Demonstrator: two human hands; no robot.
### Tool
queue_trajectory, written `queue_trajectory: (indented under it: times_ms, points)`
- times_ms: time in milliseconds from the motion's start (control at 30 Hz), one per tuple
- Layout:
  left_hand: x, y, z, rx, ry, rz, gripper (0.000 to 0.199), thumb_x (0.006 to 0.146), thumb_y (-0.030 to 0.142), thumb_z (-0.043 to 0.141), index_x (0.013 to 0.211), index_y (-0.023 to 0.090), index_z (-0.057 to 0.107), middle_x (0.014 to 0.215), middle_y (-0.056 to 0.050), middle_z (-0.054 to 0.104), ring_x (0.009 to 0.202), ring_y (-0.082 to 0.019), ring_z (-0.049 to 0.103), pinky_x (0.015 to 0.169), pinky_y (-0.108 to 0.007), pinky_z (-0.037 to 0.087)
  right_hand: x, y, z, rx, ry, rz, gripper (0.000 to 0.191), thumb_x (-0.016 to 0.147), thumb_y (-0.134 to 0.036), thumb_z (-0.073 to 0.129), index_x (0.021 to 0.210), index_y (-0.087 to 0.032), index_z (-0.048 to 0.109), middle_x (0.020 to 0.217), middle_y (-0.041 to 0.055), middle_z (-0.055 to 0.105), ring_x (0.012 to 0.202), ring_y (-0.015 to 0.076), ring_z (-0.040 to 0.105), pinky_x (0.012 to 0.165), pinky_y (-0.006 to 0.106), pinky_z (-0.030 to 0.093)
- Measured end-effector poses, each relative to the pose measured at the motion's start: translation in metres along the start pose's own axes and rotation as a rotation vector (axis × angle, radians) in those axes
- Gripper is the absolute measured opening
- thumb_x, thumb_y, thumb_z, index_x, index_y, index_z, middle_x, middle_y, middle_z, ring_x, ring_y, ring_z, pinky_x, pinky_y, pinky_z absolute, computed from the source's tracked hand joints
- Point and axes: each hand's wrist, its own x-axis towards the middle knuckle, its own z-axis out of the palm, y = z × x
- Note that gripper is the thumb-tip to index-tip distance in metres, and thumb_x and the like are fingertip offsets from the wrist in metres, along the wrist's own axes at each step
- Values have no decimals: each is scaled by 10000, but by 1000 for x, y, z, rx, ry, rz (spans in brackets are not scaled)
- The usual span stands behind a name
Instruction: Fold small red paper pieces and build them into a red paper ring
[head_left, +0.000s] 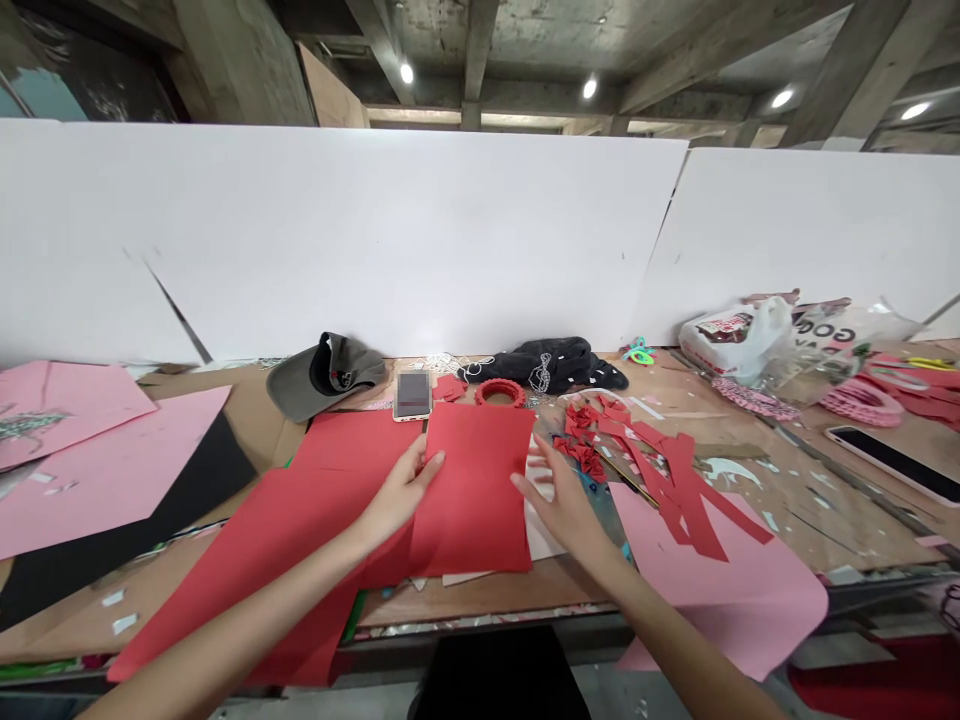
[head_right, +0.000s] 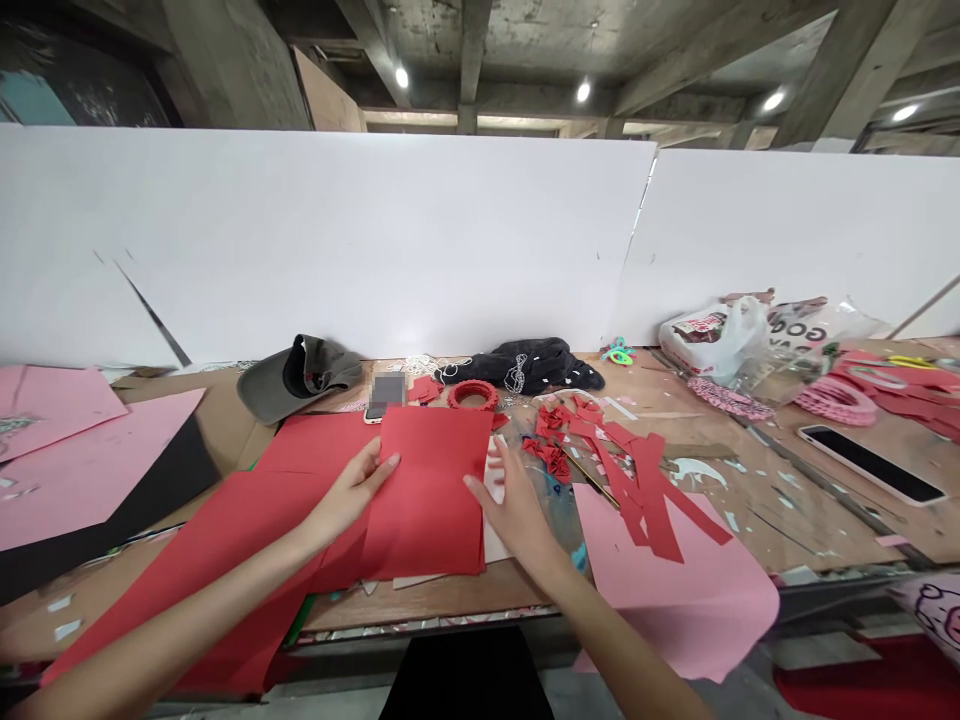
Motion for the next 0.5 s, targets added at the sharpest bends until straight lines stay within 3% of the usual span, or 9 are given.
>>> queue_trajectory:
  times_ms: [33, 100, 200, 267, 400, 500]
  points:
    - [1, 8, 5, -27, -26, 20, 436, 874, 549, 533, 1137, 205, 580, 988, -71, 674, 1014, -235, 616, 889, -340, 500, 7, -3, -3, 110, -44, -20, 597, 817, -472, 642, 1339, -230, 484, 1319, 114, 570, 1166, 240, 580, 992, 402, 481]
    - [3, 26, 14, -85, -26, 57, 467, 866, 544, 551, 1185, 203, 565, 1012, -75, 677, 1006, -237, 627, 896, -354, 509, 18, -13, -8, 338, -154, -13, 508, 810, -473, 653, 1235, -216, 549, 1268, 102, 621, 1145, 240, 607, 985, 391, 497]
    - [6, 52, 24, -186, 8, 137, 530, 819, 495, 647, 1234, 182, 541, 1092, -83, 672, 1041, -247, 628, 919, -372, 515, 26, -34, -18, 468, 14, -55, 454, 796, -476, 667, 1150, -204, 581, 1205, 89, 663, 1077, 243, 646, 920, 380, 541]
    - [7, 64, 27, -315, -58, 208, 540, 816, 425, 680, 1273, 183, 522, 1183, -91, 651, 1089, -252, 622, 956, -381, 505, 27, -47, -24, 426, 140, -131, 396, 788, -458, 682, 1071, -192, 610, 1143, 86, 688, 1029, 237, 661, 889, 364, 553]
    - [6, 67, 29, -296, -181, 206, 443, 817, 403, 689, 1182, 167, 604, 1186, -100, 664, 1106, -274, 627, 957, -392, 509, 22, -51, -28, 458, 179, -182, 373, 782, -432, 695, 1057, -194, 615, 1100, 79, 701, 993, 232, 672, 865, 356, 564]
    - [2, 54, 36, -174, -94, 180, 439, 800, 460, 688, 1117, 159, 644, 1136, -108, 685, 1071, -292, 642, 908, -397, 533, 14, -38, -20, 505, 100, -92, 419, 786, -455, 686, 1109, -204, 596, 1138, 89, 693, 992, 242, 678, 861, 374, 571]
